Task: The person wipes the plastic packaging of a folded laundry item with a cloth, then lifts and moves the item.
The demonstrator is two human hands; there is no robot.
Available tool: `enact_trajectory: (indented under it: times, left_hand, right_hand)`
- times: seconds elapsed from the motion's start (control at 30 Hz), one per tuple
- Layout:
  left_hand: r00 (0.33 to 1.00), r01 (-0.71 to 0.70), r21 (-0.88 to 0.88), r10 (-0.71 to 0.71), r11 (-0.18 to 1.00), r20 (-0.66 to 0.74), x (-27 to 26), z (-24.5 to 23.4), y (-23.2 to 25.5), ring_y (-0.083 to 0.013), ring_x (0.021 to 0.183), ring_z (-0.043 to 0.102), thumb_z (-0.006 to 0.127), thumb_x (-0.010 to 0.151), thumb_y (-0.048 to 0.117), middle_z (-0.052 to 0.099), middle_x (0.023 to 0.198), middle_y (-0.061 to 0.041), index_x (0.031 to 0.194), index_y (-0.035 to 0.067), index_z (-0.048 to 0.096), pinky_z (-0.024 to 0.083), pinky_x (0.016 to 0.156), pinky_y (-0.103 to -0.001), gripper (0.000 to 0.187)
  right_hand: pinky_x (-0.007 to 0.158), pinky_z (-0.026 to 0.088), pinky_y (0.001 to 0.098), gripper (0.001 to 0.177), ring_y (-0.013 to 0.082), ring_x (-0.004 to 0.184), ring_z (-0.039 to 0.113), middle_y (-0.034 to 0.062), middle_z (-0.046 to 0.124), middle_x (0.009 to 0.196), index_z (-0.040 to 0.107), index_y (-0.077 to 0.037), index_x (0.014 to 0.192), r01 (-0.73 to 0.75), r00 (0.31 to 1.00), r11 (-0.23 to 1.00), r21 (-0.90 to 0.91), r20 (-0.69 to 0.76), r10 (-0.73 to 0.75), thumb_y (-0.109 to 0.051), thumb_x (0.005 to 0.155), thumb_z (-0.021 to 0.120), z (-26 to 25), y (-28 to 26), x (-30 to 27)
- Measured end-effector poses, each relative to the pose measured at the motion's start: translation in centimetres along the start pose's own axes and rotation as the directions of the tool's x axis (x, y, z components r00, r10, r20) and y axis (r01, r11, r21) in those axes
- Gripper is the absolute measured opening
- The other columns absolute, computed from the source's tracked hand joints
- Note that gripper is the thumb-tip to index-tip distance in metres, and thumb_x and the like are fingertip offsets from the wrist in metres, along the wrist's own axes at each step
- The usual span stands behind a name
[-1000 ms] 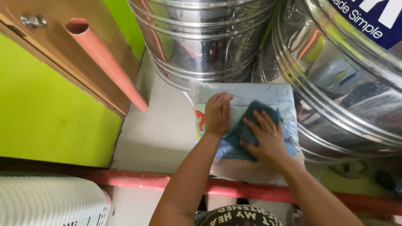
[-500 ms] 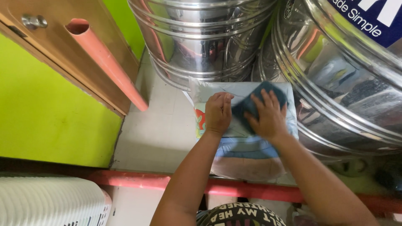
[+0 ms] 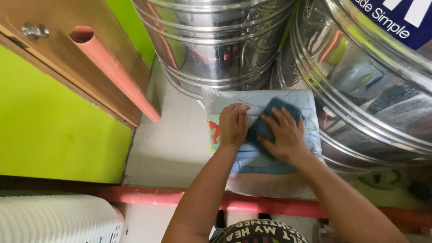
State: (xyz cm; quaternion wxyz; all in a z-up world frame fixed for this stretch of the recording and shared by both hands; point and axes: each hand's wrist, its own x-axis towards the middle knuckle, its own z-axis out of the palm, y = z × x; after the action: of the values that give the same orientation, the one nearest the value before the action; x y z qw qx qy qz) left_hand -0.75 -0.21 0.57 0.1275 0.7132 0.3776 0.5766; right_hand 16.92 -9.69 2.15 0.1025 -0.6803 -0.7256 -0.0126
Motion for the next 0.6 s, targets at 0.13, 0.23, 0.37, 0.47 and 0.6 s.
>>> enact_trajectory:
  times: [0.13, 0.23, 0.37, 0.47, 0.6]
  left_hand:
    - [1.0, 0.021, -0.015, -0.021, 1.0, 0.001, -0.1, 0.1, 0.0, -0.0334, 0.079, 0.069, 0.047, 0.109, 0.028, 0.071, 0.088, -0.008, 0.093, 0.018, 0.076, 0.055, 0.073, -0.042, 0.034]
    - [0.998, 0.05, -0.007, -0.05, 0.999, 0.024, -0.1, -0.1, 0.0, -0.0333, 0.079, 0.069, 0.047, 0.109, 0.029, 0.072, 0.09, -0.008, 0.092, 0.018, 0.076, 0.055, 0.074, -0.042, 0.035]
    - [0.999, 0.045, -0.008, -0.044, 0.999, 0.029, -0.4, 0.1, -0.3, -0.0325, 0.079, 0.07, 0.046, 0.109, 0.028, 0.072, 0.091, -0.008, 0.092, 0.018, 0.075, 0.056, 0.075, -0.042, 0.035]
    - [0.998, 0.054, -0.008, -0.054, 0.998, 0.012, -0.4, 0.2, -0.1, -0.0316, 0.078, 0.07, 0.048, 0.108, 0.03, 0.072, 0.089, -0.007, 0.091, 0.019, 0.076, 0.056, 0.074, -0.041, 0.035]
    - [1.0, -0.001, 0.011, 0.001, 1.0, -0.025, -0.1, 0.2, -0.2, -0.0318, 0.075, 0.068, 0.051, 0.107, 0.028, 0.071, 0.087, -0.006, 0.091, 0.022, 0.076, 0.055, 0.07, -0.041, 0.03]
  right_hand:
    - [0.112, 0.028, 0.0727, 0.068, 0.0311, 0.145, 0.044, 0.0018, 0.052, 0.151, 0.054, -0.042, 0.146, -0.124, 0.992, 0.992, -0.038, -0.029, 0.123, -0.074, 0.087, 0.053, 1.4, 3.5, 8.6]
    - [0.11, 0.028, 0.0736, 0.072, 0.0329, 0.14, 0.051, 0.0069, 0.059, 0.145, 0.06, -0.033, 0.142, -0.23, 0.968, 0.973, -0.018, 0.1, 0.23, -0.083, 0.094, 0.039, 2.3, 6.8, 13.7]
    - [0.106, 0.029, 0.0777, 0.078, 0.0392, 0.134, 0.056, 0.0131, 0.066, 0.139, 0.066, -0.025, 0.136, -0.303, 0.933, 0.953, -0.016, 0.199, 0.3, -0.084, 0.095, 0.036, 2.5, 7.6, 15.1]
    - [0.112, 0.03, 0.0718, 0.071, 0.03, 0.143, 0.047, 0.0045, 0.056, 0.148, 0.053, -0.033, 0.148, -0.258, 0.954, 0.964, -0.067, 0.139, 0.265, -0.08, 0.096, 0.036, 0.0, 4.8, 11.0]
    - [0.111, 0.028, 0.0764, 0.074, 0.0366, 0.152, 0.033, 0.0099, 0.044, 0.159, 0.048, -0.031, 0.153, -0.135, 0.991, 0.991, -0.004, -0.022, 0.135, -0.072, 0.092, 0.05, -0.5, 1.5, 0.4]
